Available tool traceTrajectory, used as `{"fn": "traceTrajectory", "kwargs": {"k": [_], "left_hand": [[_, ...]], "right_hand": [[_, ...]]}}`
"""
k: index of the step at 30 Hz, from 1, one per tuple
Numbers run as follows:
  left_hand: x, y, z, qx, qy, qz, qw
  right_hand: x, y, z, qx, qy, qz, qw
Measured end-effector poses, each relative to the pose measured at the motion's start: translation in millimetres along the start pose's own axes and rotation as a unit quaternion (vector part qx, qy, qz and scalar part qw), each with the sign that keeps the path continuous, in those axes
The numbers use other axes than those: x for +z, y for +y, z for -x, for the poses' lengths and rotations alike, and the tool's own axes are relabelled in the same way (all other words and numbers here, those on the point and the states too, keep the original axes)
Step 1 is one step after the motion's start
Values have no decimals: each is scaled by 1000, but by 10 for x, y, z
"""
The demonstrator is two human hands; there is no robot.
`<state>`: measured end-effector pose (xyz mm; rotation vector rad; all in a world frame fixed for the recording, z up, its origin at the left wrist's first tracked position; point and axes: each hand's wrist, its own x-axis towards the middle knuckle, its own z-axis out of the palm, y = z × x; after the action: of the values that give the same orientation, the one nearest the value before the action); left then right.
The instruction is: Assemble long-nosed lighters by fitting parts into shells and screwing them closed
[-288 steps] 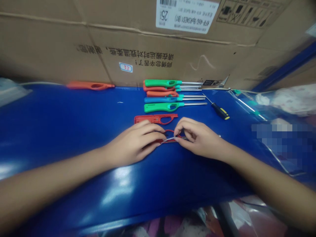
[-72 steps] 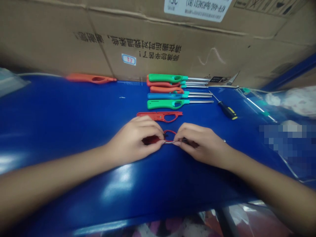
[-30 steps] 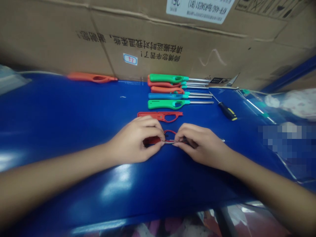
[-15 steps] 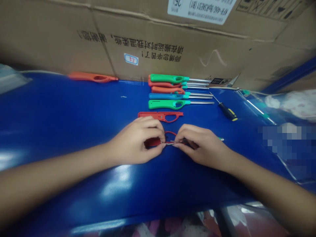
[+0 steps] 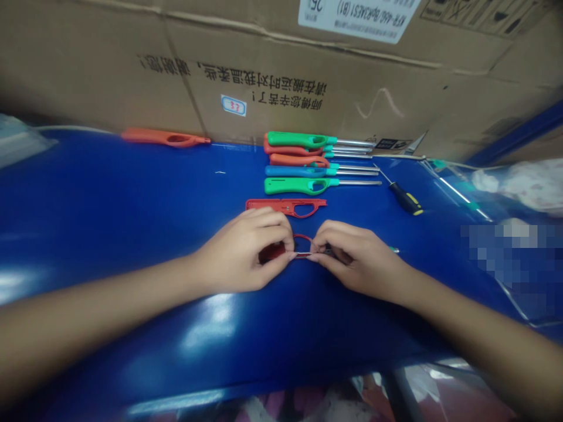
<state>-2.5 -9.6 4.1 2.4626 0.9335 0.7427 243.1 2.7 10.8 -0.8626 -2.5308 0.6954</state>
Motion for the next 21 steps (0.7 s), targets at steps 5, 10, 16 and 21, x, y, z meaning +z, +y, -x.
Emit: {"fn": "traceTrajectory", "kwargs": {"k": [5,10,16,21], "left_hand": [[5,8,-2,-2,1,-3,1000],[18,-2,4,1,2,-3,1000],[21,-14,6,3,2,-7,1000],[25,-25,1,-1,5,-1,1000]], "right_hand": [[0,9,-3,-5,2,-4,1000],[3,8,-3,-5,3,1,1000],[-8,-7,-2,2,-7,12,1000],[-13,5,-1,5,-5,6,1000]]}}
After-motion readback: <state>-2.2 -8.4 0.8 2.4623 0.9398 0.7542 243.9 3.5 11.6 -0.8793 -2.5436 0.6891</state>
